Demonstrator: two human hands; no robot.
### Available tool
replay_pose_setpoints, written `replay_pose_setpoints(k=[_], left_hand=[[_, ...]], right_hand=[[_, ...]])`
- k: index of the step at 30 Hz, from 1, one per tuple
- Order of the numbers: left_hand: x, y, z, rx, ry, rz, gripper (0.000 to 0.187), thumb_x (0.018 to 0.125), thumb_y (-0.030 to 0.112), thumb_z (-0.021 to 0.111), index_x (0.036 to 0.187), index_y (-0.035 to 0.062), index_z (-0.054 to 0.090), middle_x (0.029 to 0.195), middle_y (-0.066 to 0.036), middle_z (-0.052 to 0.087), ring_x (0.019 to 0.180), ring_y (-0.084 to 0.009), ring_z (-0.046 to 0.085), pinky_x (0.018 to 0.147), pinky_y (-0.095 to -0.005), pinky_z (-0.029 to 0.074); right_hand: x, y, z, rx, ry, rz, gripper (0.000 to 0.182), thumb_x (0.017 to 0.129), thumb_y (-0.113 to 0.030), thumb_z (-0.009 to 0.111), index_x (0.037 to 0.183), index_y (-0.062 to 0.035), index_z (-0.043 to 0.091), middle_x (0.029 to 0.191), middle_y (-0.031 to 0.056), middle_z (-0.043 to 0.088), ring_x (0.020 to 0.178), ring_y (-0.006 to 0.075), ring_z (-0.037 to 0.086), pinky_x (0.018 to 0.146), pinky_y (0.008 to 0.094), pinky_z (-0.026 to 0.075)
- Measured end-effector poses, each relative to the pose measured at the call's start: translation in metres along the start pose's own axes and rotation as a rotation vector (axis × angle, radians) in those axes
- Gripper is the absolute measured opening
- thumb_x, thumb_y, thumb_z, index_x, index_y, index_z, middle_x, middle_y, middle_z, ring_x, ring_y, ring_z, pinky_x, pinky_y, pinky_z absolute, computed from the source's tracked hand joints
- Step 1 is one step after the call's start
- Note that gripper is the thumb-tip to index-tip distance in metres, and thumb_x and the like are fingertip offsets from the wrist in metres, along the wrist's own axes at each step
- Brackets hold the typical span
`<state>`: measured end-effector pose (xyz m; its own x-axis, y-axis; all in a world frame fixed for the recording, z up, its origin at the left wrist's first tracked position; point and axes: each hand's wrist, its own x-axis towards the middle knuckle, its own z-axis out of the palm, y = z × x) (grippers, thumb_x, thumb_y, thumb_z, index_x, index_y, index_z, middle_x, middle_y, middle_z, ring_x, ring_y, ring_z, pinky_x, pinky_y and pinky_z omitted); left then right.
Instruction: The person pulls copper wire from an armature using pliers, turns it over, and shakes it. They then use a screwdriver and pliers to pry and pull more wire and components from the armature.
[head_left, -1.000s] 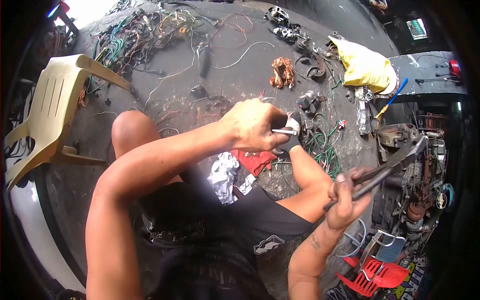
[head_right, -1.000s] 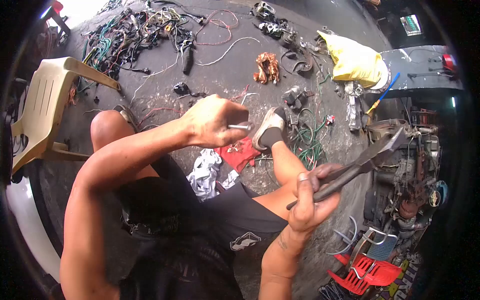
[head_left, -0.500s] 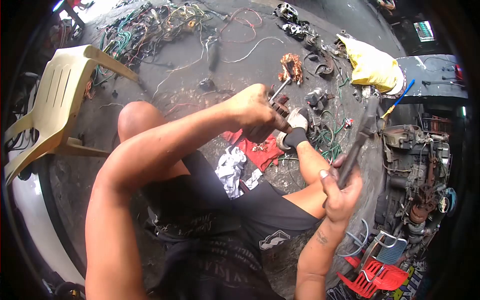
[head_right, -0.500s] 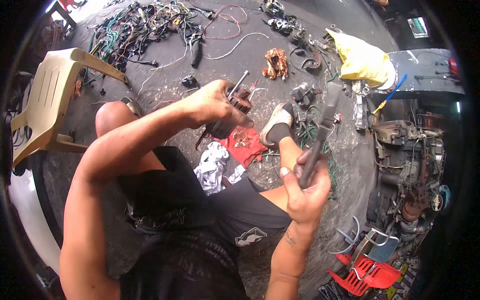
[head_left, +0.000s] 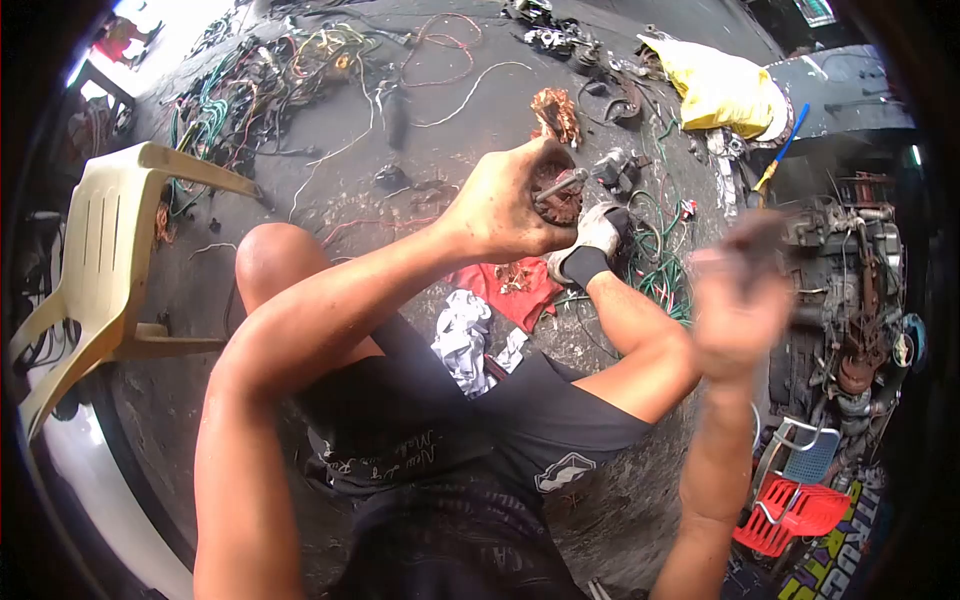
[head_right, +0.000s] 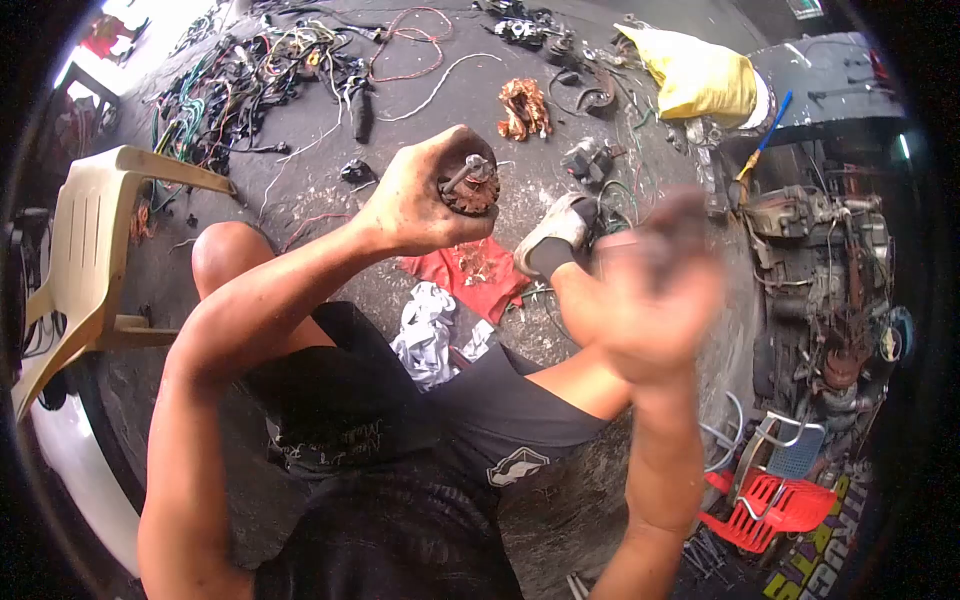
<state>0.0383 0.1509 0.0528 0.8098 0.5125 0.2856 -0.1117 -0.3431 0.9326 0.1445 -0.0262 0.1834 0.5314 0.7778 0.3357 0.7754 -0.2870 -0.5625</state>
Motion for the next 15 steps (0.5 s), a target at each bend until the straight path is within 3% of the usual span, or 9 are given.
replay_pose_setpoints(k=[1, 3, 4, 5, 9, 10, 11, 13, 15], left_hand=[[0.000, 0.002, 0.004, -0.076, 0.011, 0.023, 0.043, 0.063, 0.012, 0.076, 0.100, -0.0004, 0.058, 0.086, -0.015, 0.065, 0.079, -0.0197, 0.064, 0.078, -0.0340, 0.052], [0.003, 0.002, 0.007, -0.153, 0.003, 0.050, 0.043, 0.063, 0.012, 0.075, 0.100, -0.0005, 0.058, 0.086, -0.015, 0.066, 0.080, -0.0204, 0.064, 0.078, -0.0342, 0.052], [0.003, 0.001, 0.009, -0.081, -0.048, 0.014, 0.043, 0.063, 0.013, 0.075, 0.100, -0.0006, 0.058, 0.086, -0.015, 0.066, 0.080, -0.0205, 0.065, 0.078, -0.0340, 0.052], [0.003, 0.000, 0.009, -0.007, -0.076, -0.030, 0.043, 0.063, 0.013, 0.075, 0.100, -0.0007, 0.058, 0.086, -0.016, 0.066, 0.080, -0.0206, 0.065, 0.078, -0.0339, 0.052], [0.011, -0.006, 0.015, 0.003, -0.070, -0.012, 0.043, 0.064, 0.012, 0.074, 0.100, -0.0012, 0.058, 0.085, -0.015, 0.066, 0.077, -0.0203, 0.064, 0.077, -0.0338, 0.052], [0.012, -0.004, 0.016, -0.034, -0.063, -0.028, 0.041, 0.064, 0.012, 0.074, 0.100, -0.0011, 0.058, 0.083, -0.013, 0.065, 0.076, -0.0179, 0.063, 0.076, -0.0331, 0.052], [0.012, -0.005, 0.018, -0.033, -0.065, -0.018, 0.041, 0.064, 0.012, 0.074, 0.100, -0.0011, 0.058, 0.083, -0.013, 0.065, 0.076, -0.0179, 0.063, 0.076, -0.0331, 0.052], [0.011, -0.011, 0.021, -0.082, -0.081, -0.044, 0.040, 0.064, 0.012, 0.074, 0.099, -0.0007, 0.057, 0.082, -0.011, 0.065, 0.075, -0.0158, 0.061, 0.076, -0.0320, 0.052], [0.012, -0.010, 0.023, -0.129, -0.045, 0.020, 0.040, 0.064, 0.011, 0.073, 0.099, -0.0007, 0.057, 0.081, -0.011, 0.064, 0.075, -0.0150, 0.060, 0.075, -0.0315, 0.052]], right_hand=[[-0.005, 0.007, 0.015, -0.279, -0.249, -0.052, 0.021, 0.076, -0.002, 0.061, 0.094, 0.0018, 0.052, 0.063, 0.0125, 0.058, 0.057, 0.0237, 0.061, 0.052, 0.0365, 0.045], [-0.009, 0.013, 0.030, -0.172, -0.425, 0.213, 0.023, 0.074, -0.004, 0.061, 0.094, 0.0019, 0.051, 0.067, 0.0222, 0.062, 0.062, 0.0348, 0.067, 0.055, 0.0421, 0.049], [-0.006, 0.008, 0.022, -0.173, -0.355, 0.138, 0.020, 0.074, -0.004, 0.060, 0.091, 0.0017, 0.052, 0.065, 0.0202, 0.062, 0.058, 0.0294, 0.066, 0.053, 0.0384, 0.048], [-0.005, -0.001, 0.011, -0.115, -0.289, 0.142, 0.022, 0.076, -0.004, 0.063, 0.095, 0.0008, 0.054, 0.066, 0.0041, 0.047, 0.056, 0.0117, 0.044, 0.051, 0.0291, 0.038], [-0.008, -0.007, -0.004, 0.349, 0.147, 0.078, 0.026, 0.081, 0.006, 0.054, 0.106, -0.0041, 0.054, 0.080, -0.0028, 0.049, 0.066, 0.0050, 0.042, 0.057, 0.0216, 0.037], [-0.020, 0.010, 0.019, 0.185, 0.309, -0.023, 0.021, 0.080, 0.004, 0.054, 0.099, -0.0025, 0.054, 0.077, 0.0017, 0.050, 0.064, 0.0084, 0.045, 0.056, 0.0242, 0.037], [-0.015, 0.007, 0.005, -0.211, -0.151, -0.047, 0.025, 0.076, -0.001, 0.060, 0.099, 0.0059, 0.052, 0.060, 0.0063, 0.052, 0.052, 0.0147, 0.051, 0.052, 0.0307, 0.046], [-0.020, 0.016, 0.019, -0.240, -0.398, 0.181, 0.021, 0.075, -0.004, 0.061, 0.092, 0.0050, 0.053, 0.063, 0.0137, 0.057, 0.057, 0.0208, 0.061, 0.055, 0.0355, 0.049], [-0.007, -0.009, -0.001, -0.233, -0.302, 0.203, 0.017, 0.076, -0.003, 0.058, 0.091, 0.0043, 0.053, 0.072, 0.0152, 0.063, 0.064, 0.0242, 0.065, 0.061, 0.0379, 0.051]])
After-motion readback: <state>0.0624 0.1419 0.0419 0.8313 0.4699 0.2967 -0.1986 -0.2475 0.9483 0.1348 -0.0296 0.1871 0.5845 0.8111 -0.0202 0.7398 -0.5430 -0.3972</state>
